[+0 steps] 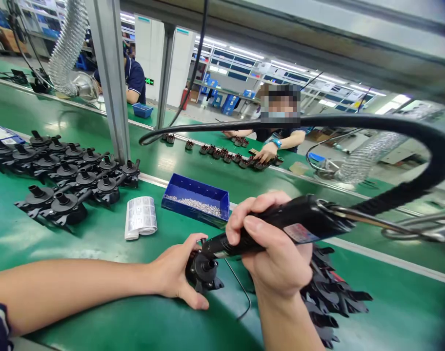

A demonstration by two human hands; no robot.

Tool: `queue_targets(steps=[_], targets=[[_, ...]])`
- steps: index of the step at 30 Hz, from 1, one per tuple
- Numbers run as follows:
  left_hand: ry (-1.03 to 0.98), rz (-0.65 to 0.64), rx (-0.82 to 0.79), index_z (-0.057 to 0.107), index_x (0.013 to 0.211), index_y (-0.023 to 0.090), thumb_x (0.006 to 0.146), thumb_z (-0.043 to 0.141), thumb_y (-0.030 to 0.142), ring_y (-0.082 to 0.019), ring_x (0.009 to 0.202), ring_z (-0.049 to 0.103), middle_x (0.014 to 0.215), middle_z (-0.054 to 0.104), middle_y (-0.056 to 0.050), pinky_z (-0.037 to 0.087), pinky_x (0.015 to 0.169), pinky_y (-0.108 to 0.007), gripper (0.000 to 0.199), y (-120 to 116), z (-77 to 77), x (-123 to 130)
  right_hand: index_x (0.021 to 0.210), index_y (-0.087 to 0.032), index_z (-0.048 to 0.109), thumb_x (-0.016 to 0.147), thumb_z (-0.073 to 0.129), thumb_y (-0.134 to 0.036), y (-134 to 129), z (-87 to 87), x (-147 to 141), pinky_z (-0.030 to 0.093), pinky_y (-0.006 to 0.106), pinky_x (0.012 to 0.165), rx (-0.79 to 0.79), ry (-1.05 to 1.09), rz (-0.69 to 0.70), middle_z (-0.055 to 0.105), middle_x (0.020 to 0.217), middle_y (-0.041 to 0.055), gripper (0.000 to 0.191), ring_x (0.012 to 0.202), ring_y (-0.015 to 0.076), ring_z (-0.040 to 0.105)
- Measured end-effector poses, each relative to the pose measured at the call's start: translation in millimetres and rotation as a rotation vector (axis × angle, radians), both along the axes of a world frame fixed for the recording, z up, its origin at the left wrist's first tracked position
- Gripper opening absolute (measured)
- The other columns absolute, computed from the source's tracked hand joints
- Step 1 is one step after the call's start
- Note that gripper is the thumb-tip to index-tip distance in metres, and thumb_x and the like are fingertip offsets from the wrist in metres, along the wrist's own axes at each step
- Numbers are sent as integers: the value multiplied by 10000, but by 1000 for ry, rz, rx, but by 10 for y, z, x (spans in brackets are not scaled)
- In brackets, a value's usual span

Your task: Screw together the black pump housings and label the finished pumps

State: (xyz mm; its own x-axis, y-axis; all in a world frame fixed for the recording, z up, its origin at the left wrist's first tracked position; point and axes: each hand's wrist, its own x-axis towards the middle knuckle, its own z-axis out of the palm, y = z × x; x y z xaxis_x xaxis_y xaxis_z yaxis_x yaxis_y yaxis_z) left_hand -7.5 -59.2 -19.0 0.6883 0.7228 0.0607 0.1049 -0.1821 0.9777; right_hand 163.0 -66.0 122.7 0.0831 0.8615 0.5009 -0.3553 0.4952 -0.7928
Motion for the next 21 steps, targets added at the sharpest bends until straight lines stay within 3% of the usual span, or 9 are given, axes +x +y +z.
queue_targets(steps=[8, 12, 15, 21], targets=[[5, -10, 10, 453, 1523, 308, 554, 1024, 394, -389, 1234, 726, 1315, 753, -47, 572, 1087, -485, 1128, 22, -19, 27, 984, -239, 688, 934, 752, -85, 56, -71, -49, 593, 227, 544, -27, -132, 16, 760, 791, -31, 175, 576, 122, 711], [74, -3, -28, 496, 1480, 288, 547, 1005, 332, -362, 1140, 733, 1269, 757, -22, 591, 976, -418, 1064, -4, 30, 17, 947, -247, 662, 919, 725, -48, 60, -128, -122, 490, 208, 458, 0, -101, -48, 648, 703, -82, 211, 464, 85, 588], [93, -10, -61, 501, 1481, 284, 556, 980, 284, -333, 1086, 727, 1218, 760, 7, 579, 900, -360, 1042, -27, 69, 7, 925, -245, 670, 884, 715, -62, 67, -202, -143, 477, 236, 481, 9, -119, -76, 638, 763, -57, 193, 517, 96, 582], [81, 7, -58, 526, 1467, 273, 548, 958, 258, -316, 1080, 698, 1173, 740, 17, 557, 915, -345, 1016, -33, 89, -10, 926, -242, 675, 853, 722, -104, 87, -251, -151, 414, 236, 444, 18, -81, -68, 609, 741, -62, 163, 467, 86, 525]])
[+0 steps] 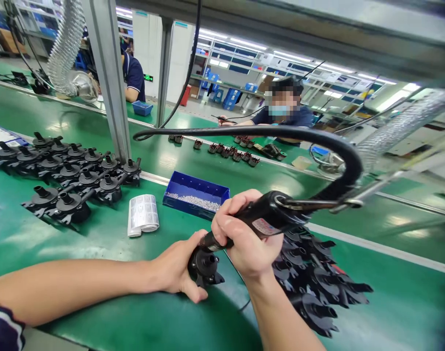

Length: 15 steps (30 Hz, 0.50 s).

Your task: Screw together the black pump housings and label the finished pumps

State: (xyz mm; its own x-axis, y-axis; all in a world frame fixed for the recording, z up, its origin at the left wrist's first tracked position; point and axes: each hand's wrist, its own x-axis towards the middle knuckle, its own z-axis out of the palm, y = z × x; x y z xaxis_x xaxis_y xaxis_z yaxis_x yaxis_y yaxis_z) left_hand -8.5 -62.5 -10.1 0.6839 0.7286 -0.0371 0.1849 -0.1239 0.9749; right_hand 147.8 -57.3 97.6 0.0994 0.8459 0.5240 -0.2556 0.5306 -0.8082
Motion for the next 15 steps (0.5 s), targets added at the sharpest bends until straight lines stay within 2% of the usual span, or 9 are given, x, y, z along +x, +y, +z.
queue_targets(steps=[4, 6, 11, 13, 15], targets=[[23, 16, 35, 501, 1526, 277, 559, 919, 258, -286, 1004, 673, 1127, 715, 26, 561, 907, -356, 1053, 23, -24, -26, 868, -239, 627, 792, 771, -171, 47, 22, -72, 392, 233, 436, -43, 46, -26, 602, 701, -67, 177, 464, 87, 499], [25, 26, 64, 477, 1566, 278, 567, 883, 254, -297, 1027, 666, 1150, 712, 17, 570, 943, -384, 1079, 35, -65, -50, 826, -240, 606, 756, 779, -218, 75, 33, -131, 374, 237, 442, -100, 47, -27, 564, 659, -72, 188, 476, 89, 466], [65, 47, 142, 501, 1537, 254, 588, 812, 312, -398, 1177, 673, 1229, 725, -51, 580, 1068, -498, 1000, 136, -292, -144, 752, -239, 586, 705, 797, -294, 174, 95, -255, 378, 253, 465, -108, 7, -6, 503, 592, -79, 224, 486, 97, 436], [55, 46, 164, 476, 1561, 262, 635, 815, 349, -432, 1272, 667, 1343, 715, -89, 563, 1133, -532, 991, 208, -384, -179, 760, -238, 593, 709, 824, -344, 231, 159, -228, 400, 262, 460, -123, -29, 49, 525, 564, -74, 260, 463, 114, 475], [27, 60, 194, 409, 1623, 273, 655, 851, 431, -470, 1397, 614, 1477, 671, -123, 511, 1218, -571, 1076, 262, -429, -200, 795, -243, 587, 737, 839, -458, 282, 244, -129, 441, 281, 462, -132, -38, 51, 551, 551, -69, 336, 440, 139, 521]])
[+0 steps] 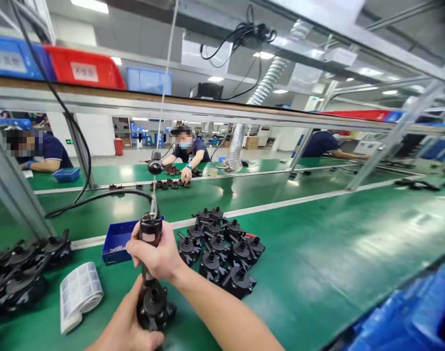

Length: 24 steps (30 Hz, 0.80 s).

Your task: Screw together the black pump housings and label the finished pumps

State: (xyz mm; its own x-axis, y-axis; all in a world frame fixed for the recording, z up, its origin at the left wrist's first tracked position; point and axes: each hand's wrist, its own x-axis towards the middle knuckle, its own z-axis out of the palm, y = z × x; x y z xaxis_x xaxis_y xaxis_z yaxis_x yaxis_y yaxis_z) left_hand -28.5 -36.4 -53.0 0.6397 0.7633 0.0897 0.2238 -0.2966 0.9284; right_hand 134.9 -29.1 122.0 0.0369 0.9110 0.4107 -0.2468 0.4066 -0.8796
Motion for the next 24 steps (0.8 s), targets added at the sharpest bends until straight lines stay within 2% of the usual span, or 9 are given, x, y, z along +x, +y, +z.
queue_targets(steps=[3, 7, 10, 13, 16, 19, 20, 22, 24], targets=[[-2, -5, 12, 275, 1705, 276, 656, 905, 613, -489, 1483, 564, 1586, 609, -159, 433, 1293, -604, 1269, 16, 46, -4, 837, -241, 587, 765, 877, -568, 92, 94, 244, 536, 317, 600, 54, 7, -139, 620, 663, -38, 443, 572, 163, 602], [20, -45, -12, 151, 1749, 272, 670, 894, 806, -472, 1501, 568, 1613, 576, -193, 405, 1315, -599, 1416, 1, 157, 13, 864, -218, 645, 753, 951, -563, 331, 16, 519, 497, 306, 718, 109, -55, -282, 636, 815, -13, 474, 722, 149, 513], [4, -39, -15, 110, 1763, 275, 647, 841, 948, -472, 1522, 550, 1615, 557, -217, 402, 1313, -605, 1495, 22, 105, 5, 911, -208, 658, 785, 921, -625, 530, -124, 599, 471, 302, 723, 96, -145, -325, 636, 842, -14, 509, 741, 150, 484], [-20, -33, 4, 97, 1777, 239, 621, 775, 1042, -489, 1515, 556, 1599, 560, -249, 363, 1329, -624, 1563, 77, 10, 0, 862, -208, 644, 783, 921, -620, 606, -182, 641, 449, 297, 706, 67, -258, -381, 586, 773, -43, 503, 718, 147, 460], [-21, -43, 0, 121, 1794, 264, 557, 877, 971, -512, 1509, 568, 1595, 594, -231, 373, 1327, -642, 1612, 161, 74, 59, 908, -213, 681, 770, 942, -575, 508, -110, 737, 484, 313, 729, 57, -375, -409, 600, 757, -52, 467, 720, 162, 517], [69, 21, -8, 288, 1774, 359, 653, 928, 786, -530, 1482, 605, 1493, 705, -156, 448, 1281, -681, 1360, 284, 295, 184, 1250, -246, 737, 756, 979, -557, 373, 40, 1004, 574, 371, 923, 73, -461, -425, 763, 1039, 20, 631, 978, 231, 703], [101, 51, 5, 347, 1756, 383, 719, 905, 727, -531, 1466, 623, 1453, 735, -135, 466, 1270, -689, 1227, 328, 366, 227, 1357, -263, 711, 794, 958, -573, 351, 90, 1152, 581, 390, 1004, 77, -476, -450, 778, 1169, 49, 688, 1104, 249, 725], [127, 79, 61, 406, 1736, 413, 819, 853, 618, -526, 1447, 645, 1416, 762, -105, 486, 1264, -692, 1040, 403, 454, 290, 1462, -258, 657, 946, 835, -599, 349, 165, 1547, 567, 418, 1123, 61, -500, -554, 756, 1335, 92, 644, 1284, 257, 708], [112, 59, 132, 392, 1742, 441, 837, 849, 536, -519, 1445, 650, 1421, 764, -80, 505, 1262, -686, 1019, 442, 459, 313, 1478, -210, 632, 1078, 701, -548, 373, 180, 2047, 568, 465, 1160, -19, -542, -716, 725, 1396, 123, 528, 1342, 269, 687]])
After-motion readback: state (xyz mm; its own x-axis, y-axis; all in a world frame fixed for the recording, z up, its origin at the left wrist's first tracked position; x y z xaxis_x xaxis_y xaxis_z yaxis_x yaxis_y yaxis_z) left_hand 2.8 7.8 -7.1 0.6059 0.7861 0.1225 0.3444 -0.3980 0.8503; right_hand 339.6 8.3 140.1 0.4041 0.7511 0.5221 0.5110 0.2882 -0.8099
